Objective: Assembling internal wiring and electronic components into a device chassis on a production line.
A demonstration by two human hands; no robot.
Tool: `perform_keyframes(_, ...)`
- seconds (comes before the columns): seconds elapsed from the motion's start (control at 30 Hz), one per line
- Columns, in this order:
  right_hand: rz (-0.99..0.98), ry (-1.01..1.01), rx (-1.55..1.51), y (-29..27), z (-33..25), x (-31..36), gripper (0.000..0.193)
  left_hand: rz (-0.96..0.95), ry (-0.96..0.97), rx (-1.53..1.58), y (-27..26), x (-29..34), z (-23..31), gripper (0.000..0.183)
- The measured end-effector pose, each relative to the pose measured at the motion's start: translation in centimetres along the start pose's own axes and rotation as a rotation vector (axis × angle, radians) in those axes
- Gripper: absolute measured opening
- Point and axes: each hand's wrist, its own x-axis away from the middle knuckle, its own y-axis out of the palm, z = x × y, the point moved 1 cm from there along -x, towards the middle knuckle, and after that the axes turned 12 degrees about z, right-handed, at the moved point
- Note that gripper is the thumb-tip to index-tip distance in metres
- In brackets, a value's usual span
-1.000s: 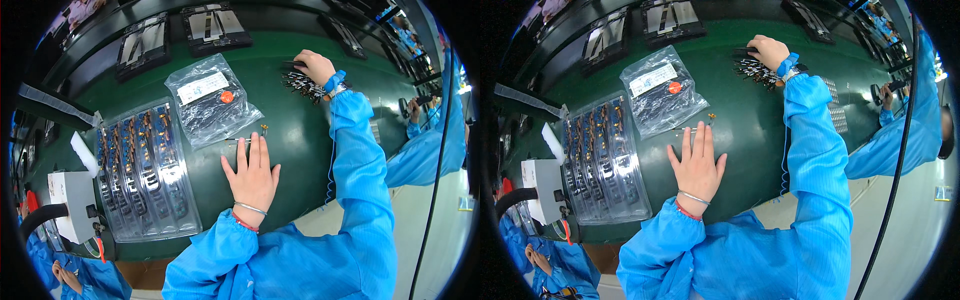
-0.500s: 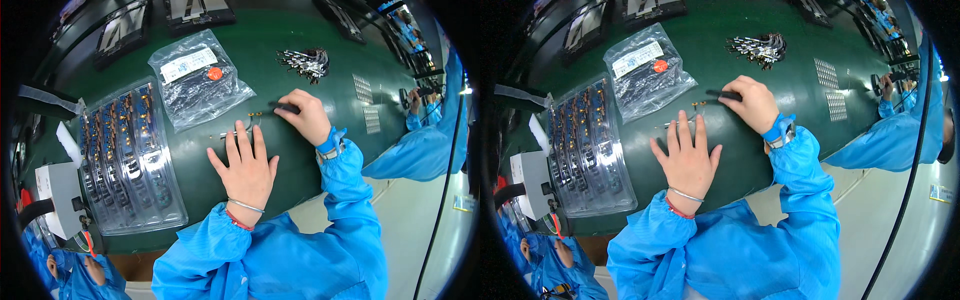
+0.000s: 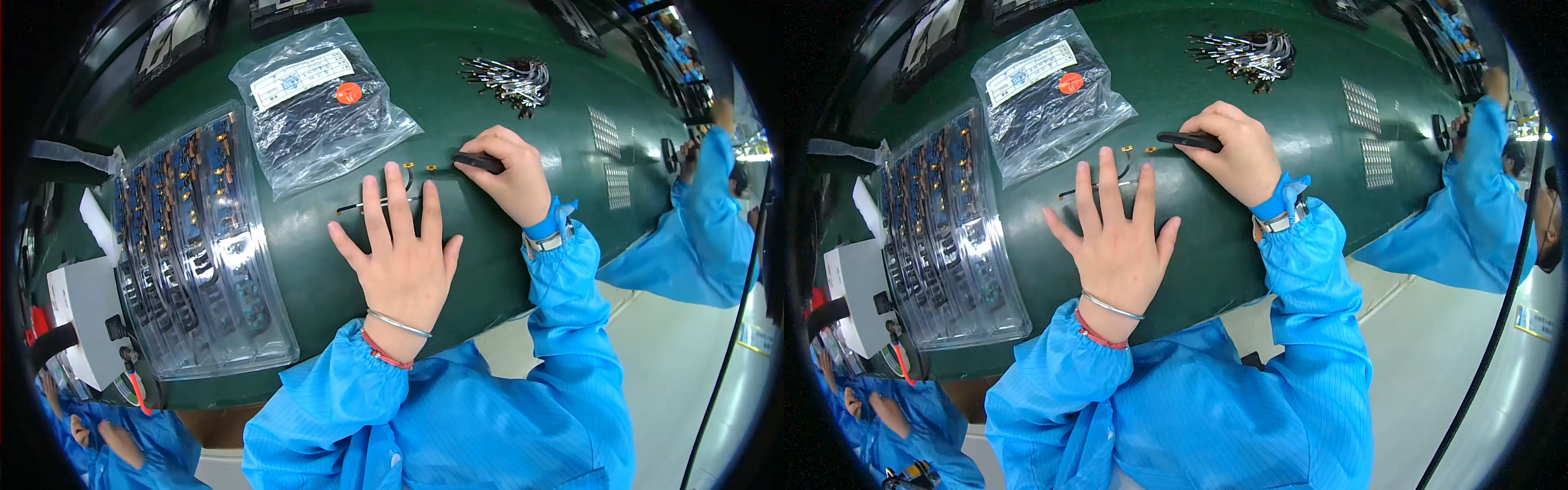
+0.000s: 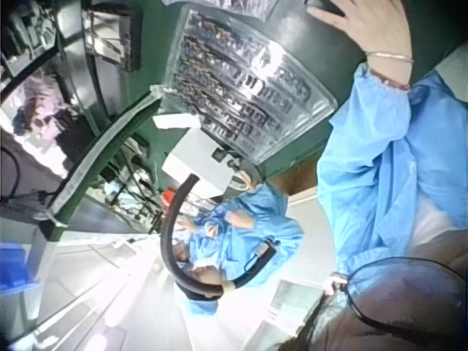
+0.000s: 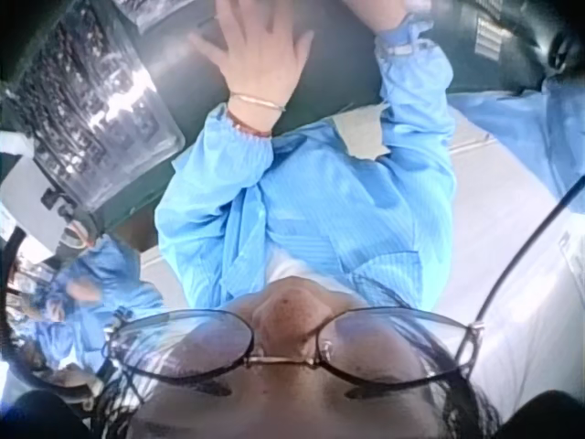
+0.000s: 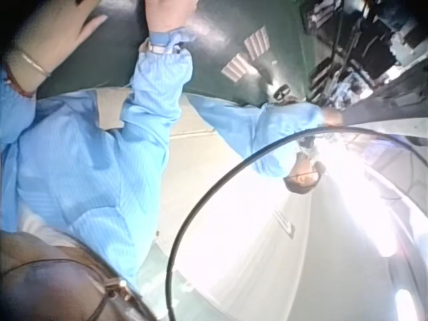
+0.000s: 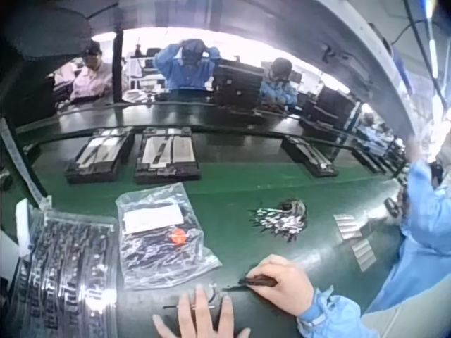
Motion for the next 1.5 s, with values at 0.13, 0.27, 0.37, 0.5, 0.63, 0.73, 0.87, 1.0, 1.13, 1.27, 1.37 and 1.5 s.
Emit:
perform_keyframes(0.13,-0.022,0.020,0.147,0.6,-1.0,-0.2,0.010,-0.015,0.004,0.009,0.0,0.1,0.0,0.056)
perform_keyframes(0.27,0.015,-0.003,0.136,0.4,0.1,-0.9,0.017,0.001,0.012,-0.006,0.2,0.1,0.0,0.057)
perform_keyframes(0.37,0.035,0.014,-0.001,-0.9,1.6,-1.3,0.013,-0.007,0.012,-0.006,0.1,0.1,0.0,0.057)
perform_keyframes(0.5,-0.128,-0.160,-0.046,-0.9,1.9,-1.4,0.017,-0.012,0.011,-0.003,0.2,0.2,0.0,0.058)
perform_keyframes(0.63,-0.123,-0.178,-0.009,-0.3,1.3,-1.4,0.019,-0.020,0.009,0.004,0.2,0.2,0.0,0.058)
perform_keyframes(0.73,-0.088,-0.120,0.033,-0.2,1.6,-1.3,0.020,-0.014,0.011,0.010,0.3,0.2,0.0,0.058)
perform_keyframes(0.87,-0.066,-0.143,-0.028,-0.3,1.4,-1.3,0.018,-0.018,0.004,0.018,0.2,0.1,0.0,0.058)
perform_keyframes(1.0,-0.038,-0.137,0.015,0.3,1.4,-1.1,0.019,-0.019,0.005,0.021,0.3,0.1,0.0,0.058)
perform_keyframes(1.13,0.016,-0.094,-0.035,0.9,-1.1,-0.2,0.015,-0.022,0.003,0.046,0.3,0.0,0.0,0.059)
perform_keyframes(1.27,-0.021,-0.043,-0.052,1.8,-1.4,0.0,0.013,-0.029,-0.003,0.051,0.1,0.0,0.0,0.059)
perform_keyframes(1.37,-0.003,-0.071,-0.014,1.9,-1.3,0.0,0.013,-0.035,0.000,0.047,0.1,0.0,0.0,0.059)
perform_keyframes(1.5,-0.009,-0.088,-0.009,2.1,-1.4,-0.1,0.014,-0.039,-0.004,0.040,0.0,0.0,0.0,0.060)
